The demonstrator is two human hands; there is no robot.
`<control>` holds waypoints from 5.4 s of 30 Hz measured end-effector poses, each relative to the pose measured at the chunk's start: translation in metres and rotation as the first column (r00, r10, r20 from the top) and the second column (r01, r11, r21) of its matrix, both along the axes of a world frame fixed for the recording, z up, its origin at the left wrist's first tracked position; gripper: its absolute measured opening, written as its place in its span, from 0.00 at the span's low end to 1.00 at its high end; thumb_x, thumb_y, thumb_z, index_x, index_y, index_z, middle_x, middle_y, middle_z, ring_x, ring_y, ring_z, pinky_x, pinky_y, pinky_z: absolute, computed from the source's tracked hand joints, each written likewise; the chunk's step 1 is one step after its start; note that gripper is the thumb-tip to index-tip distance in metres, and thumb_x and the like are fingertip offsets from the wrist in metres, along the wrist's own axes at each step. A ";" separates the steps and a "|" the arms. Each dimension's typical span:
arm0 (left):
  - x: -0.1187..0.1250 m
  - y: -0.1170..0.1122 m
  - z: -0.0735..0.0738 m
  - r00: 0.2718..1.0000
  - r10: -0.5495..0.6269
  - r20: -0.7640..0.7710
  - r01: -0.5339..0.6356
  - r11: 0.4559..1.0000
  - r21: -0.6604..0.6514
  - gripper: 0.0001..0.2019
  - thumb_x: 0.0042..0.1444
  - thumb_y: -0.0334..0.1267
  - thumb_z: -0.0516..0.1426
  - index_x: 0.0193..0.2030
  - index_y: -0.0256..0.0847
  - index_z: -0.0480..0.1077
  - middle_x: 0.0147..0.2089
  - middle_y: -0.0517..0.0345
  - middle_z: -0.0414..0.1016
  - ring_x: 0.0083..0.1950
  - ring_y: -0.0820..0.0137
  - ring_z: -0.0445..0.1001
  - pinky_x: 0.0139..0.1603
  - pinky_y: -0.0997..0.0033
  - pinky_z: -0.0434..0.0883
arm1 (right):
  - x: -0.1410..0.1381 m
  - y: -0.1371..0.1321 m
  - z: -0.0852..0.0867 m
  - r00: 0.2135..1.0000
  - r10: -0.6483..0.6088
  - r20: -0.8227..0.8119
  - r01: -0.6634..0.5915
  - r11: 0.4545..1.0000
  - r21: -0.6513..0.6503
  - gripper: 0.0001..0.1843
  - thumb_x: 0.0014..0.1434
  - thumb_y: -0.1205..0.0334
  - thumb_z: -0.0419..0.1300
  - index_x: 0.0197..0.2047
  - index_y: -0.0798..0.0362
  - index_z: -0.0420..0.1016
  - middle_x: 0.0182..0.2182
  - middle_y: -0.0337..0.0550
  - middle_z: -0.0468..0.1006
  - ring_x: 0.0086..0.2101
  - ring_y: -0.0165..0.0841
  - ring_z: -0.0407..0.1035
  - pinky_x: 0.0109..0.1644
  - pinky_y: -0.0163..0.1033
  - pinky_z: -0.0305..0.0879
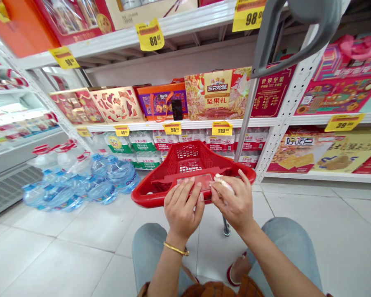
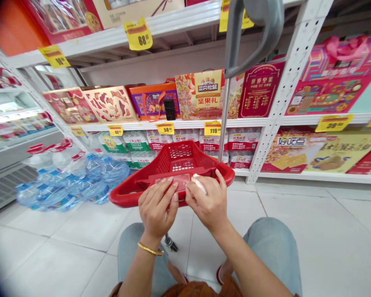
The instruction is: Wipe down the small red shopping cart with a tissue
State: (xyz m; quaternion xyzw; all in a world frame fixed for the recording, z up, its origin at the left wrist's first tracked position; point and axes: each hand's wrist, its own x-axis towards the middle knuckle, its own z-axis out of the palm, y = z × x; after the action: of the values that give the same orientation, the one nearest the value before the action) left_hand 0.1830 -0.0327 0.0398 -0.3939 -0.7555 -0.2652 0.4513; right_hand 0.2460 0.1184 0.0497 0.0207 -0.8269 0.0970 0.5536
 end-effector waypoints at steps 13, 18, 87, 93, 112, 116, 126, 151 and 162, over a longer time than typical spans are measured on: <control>0.002 0.003 0.003 1.000 0.002 -0.007 -0.002 1.000 0.024 0.14 0.57 0.33 0.56 0.50 0.41 0.74 0.52 0.51 0.78 0.53 0.63 0.75 0.57 0.60 0.64 | 0.009 0.039 -0.014 0.996 -0.088 -0.034 0.088 0.996 0.014 0.07 0.55 0.65 0.64 0.39 0.49 0.77 0.41 0.42 0.79 0.41 0.35 0.73 0.64 0.57 0.55; 0.005 0.006 0.002 1.000 0.018 0.023 -0.019 0.999 0.026 0.14 0.58 0.34 0.56 0.50 0.42 0.74 0.52 0.51 0.77 0.53 0.63 0.75 0.57 0.59 0.64 | 0.008 0.044 -0.011 0.990 -0.131 -0.061 0.126 0.989 -0.074 0.06 0.57 0.66 0.61 0.40 0.52 0.77 0.38 0.45 0.79 0.40 0.35 0.73 0.60 0.54 0.62; 0.027 0.015 0.004 0.974 -0.083 0.212 0.076 0.996 0.043 0.16 0.62 0.33 0.47 0.52 0.36 0.70 0.49 0.51 0.78 0.52 0.65 0.74 0.61 0.59 0.55 | 0.009 -0.004 -0.007 0.951 0.309 0.001 -0.306 0.944 -0.122 0.12 0.56 0.69 0.61 0.45 0.50 0.75 0.43 0.48 0.77 0.48 0.39 0.71 0.60 0.59 0.63; 0.025 0.018 0.003 0.986 -0.046 0.158 0.043 0.999 0.019 0.15 0.62 0.33 0.50 0.53 0.38 0.70 0.48 0.52 0.79 0.50 0.65 0.74 0.61 0.60 0.54 | 0.004 0.006 -0.011 0.943 0.332 -0.020 -0.330 0.925 -0.189 0.12 0.55 0.70 0.62 0.43 0.49 0.75 0.41 0.45 0.77 0.46 0.37 0.72 0.61 0.60 0.61; 0.024 0.019 0.006 0.984 -0.038 0.175 0.028 0.998 0.057 0.11 0.61 0.37 0.52 0.46 0.39 0.72 0.43 0.53 0.79 0.46 0.64 0.74 0.58 0.58 0.55 | -0.027 0.055 -0.029 0.889 0.457 0.003 -0.326 0.638 -0.698 0.11 0.58 0.53 0.61 0.36 0.52 0.79 0.36 0.45 0.80 0.36 0.33 0.74 0.38 0.39 0.72; 0.024 0.019 0.004 0.983 -0.025 0.180 0.016 0.999 0.049 0.12 0.61 0.37 0.52 0.47 0.39 0.72 0.44 0.52 0.79 0.47 0.64 0.74 0.59 0.57 0.54 | -0.024 0.048 -0.026 0.891 0.450 -0.056 -0.306 0.507 -0.806 0.14 0.56 0.51 0.63 0.37 0.54 0.78 0.35 0.45 0.80 0.27 0.31 0.72 0.23 0.33 0.67; 0.028 0.025 0.004 0.981 -0.009 0.196 0.003 1.000 0.030 0.12 0.60 0.35 0.51 0.45 0.39 0.73 0.43 0.51 0.78 0.47 0.64 0.73 0.60 0.57 0.54 | 0.007 0.003 0.012 0.924 0.373 0.079 -0.340 0.900 -0.273 0.09 0.59 0.64 0.60 0.42 0.46 0.78 0.41 0.45 0.79 0.45 0.37 0.72 0.52 0.49 0.70; 0.016 0.007 0.008 0.983 -0.039 0.180 0.024 0.996 0.082 0.12 0.59 0.36 0.52 0.44 0.43 0.75 0.40 0.55 0.79 0.44 0.66 0.75 0.54 0.59 0.57 | -0.028 0.029 -0.006 0.828 0.559 0.032 -0.446 0.693 -0.567 0.08 0.61 0.58 0.59 0.35 0.49 0.80 0.34 0.43 0.81 0.40 0.34 0.72 0.48 0.44 0.69; 0.012 -0.005 0.013 0.980 -0.045 0.193 0.029 0.996 0.082 0.11 0.59 0.36 0.51 0.42 0.43 0.75 0.38 0.56 0.79 0.43 0.67 0.75 0.54 0.59 0.58 | -0.040 0.027 -0.015 0.843 0.538 -0.021 -0.413 0.620 -0.667 0.12 0.60 0.52 0.59 0.36 0.50 0.80 0.34 0.44 0.80 0.35 0.34 0.73 0.38 0.40 0.72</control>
State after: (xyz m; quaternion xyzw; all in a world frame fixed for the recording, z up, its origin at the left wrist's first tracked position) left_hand 0.1952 -0.0372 0.0526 -0.3619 -0.7775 -0.3403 0.3856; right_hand 0.2057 0.1458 0.0345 0.0379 -0.7517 0.5214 0.4021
